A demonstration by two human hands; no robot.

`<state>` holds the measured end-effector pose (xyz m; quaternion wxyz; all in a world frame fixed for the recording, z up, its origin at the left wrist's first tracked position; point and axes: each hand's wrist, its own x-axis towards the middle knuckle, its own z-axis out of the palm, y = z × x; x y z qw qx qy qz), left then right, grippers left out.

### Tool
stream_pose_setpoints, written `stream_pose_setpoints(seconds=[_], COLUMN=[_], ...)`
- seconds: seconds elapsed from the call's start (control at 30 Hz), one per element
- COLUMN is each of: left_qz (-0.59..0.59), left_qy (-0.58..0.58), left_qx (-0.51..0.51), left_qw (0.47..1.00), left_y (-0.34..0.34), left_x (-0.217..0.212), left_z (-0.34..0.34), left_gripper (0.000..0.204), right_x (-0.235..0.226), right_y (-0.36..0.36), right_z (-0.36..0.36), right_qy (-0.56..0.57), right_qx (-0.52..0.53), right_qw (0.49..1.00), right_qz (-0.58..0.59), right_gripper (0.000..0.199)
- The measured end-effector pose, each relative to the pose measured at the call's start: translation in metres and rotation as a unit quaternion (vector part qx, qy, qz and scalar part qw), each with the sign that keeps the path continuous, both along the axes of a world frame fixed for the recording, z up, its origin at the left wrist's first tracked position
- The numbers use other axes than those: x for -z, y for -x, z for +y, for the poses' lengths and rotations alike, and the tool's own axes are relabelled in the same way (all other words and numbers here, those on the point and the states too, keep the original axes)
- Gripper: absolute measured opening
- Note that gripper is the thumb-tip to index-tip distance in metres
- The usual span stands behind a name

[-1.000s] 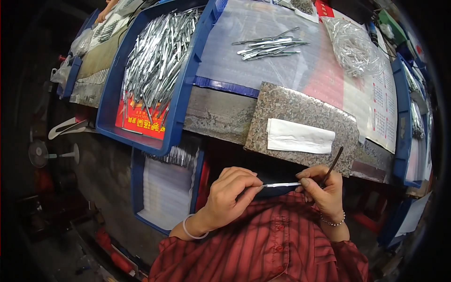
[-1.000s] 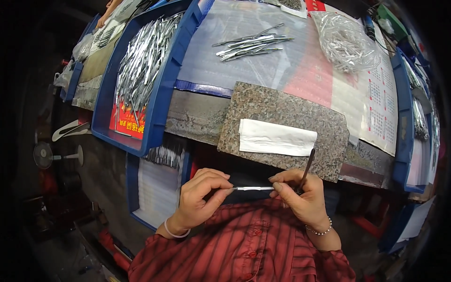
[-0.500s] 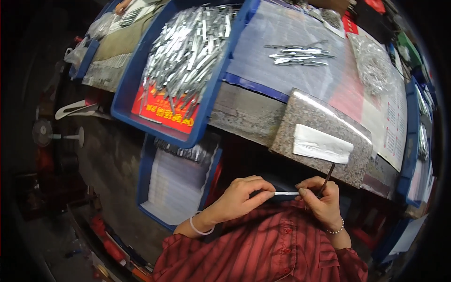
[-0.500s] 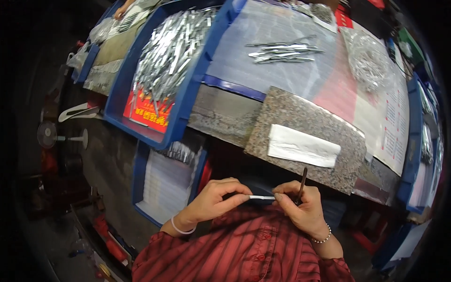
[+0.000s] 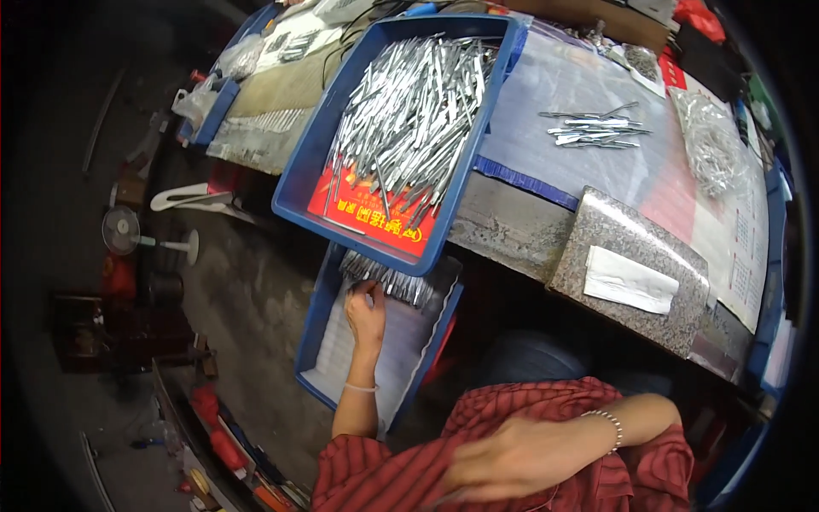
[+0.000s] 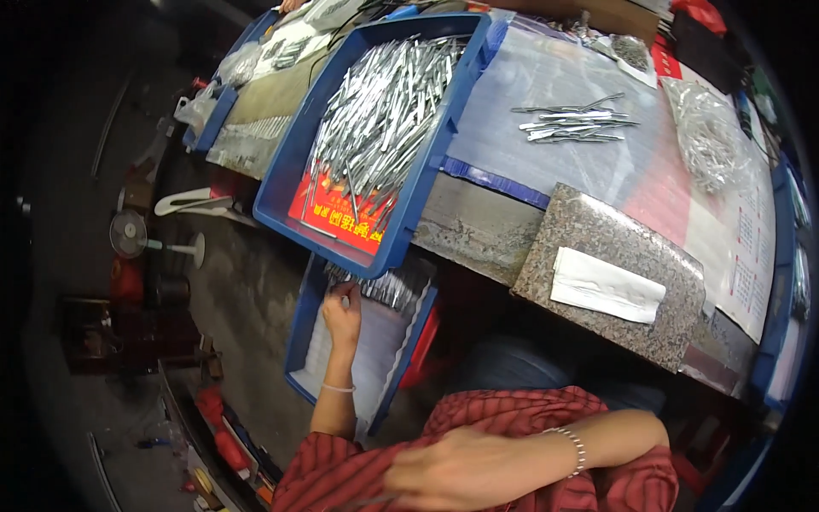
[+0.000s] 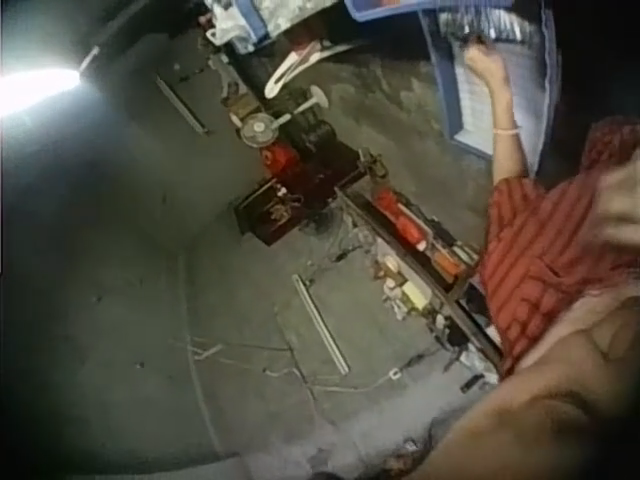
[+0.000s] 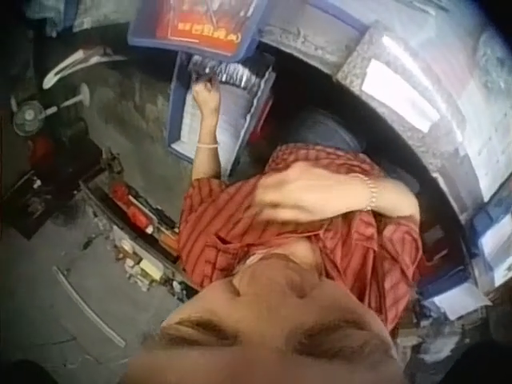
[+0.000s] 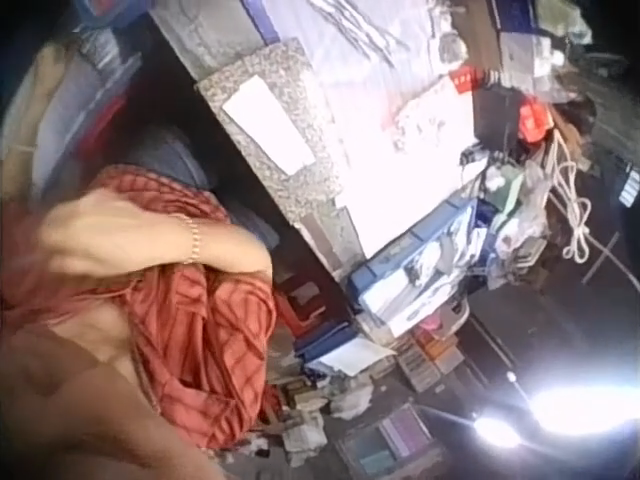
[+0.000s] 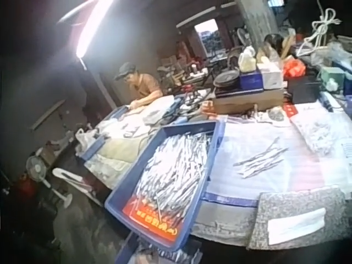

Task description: Assembling small metal rods and collars using a scribe at a workshop bench.

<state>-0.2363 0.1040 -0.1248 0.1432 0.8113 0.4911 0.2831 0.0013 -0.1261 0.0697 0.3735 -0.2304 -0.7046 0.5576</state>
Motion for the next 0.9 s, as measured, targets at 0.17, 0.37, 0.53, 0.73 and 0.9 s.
stream_pose_setpoints(seconds=[0.17, 0.37, 0.53, 0.73, 0.9], left_qz=[0.108, 0.092, 0.060, 0.051, 0.046], left_qy=[-0.059, -0.074, -0.058, -0.049, -0.061], left_qx=[0.020, 0.050, 0.153, 0.268, 0.316], left_qw=[0.992, 0.992, 0.985, 0.961, 0.946], left_y=[-0.002, -0.008, -0.023, -0.047, -0.066], left_x=[0.023, -0.022, -0.082, -0.113, -0.131], left_z=[0.016, 0.002, -0.029, -0.052, -0.061], left_gripper=[0.016, 0.014, 0.011, 0.022, 0.024], right_x=[-0.023, -0.020, -0.029, -0.032, -0.040], right_y=[0.043, 0.055, 0.067, 0.074, 0.050], right_z=[0.008, 0.011, 0.012, 0.015, 0.015], right_qy=[-0.025, -0.086, -0.092, -0.118, -0.150], right_qx=[-0.111, -0.074, -0.153, -0.228, -0.187], right_qw=[0.990, 0.982, 0.943, 0.929, 0.954], right_qz=[0.089, 0.153, 0.282, 0.266, 0.182], right_gripper=[0.034, 0.027, 0.024, 0.027, 0.028])
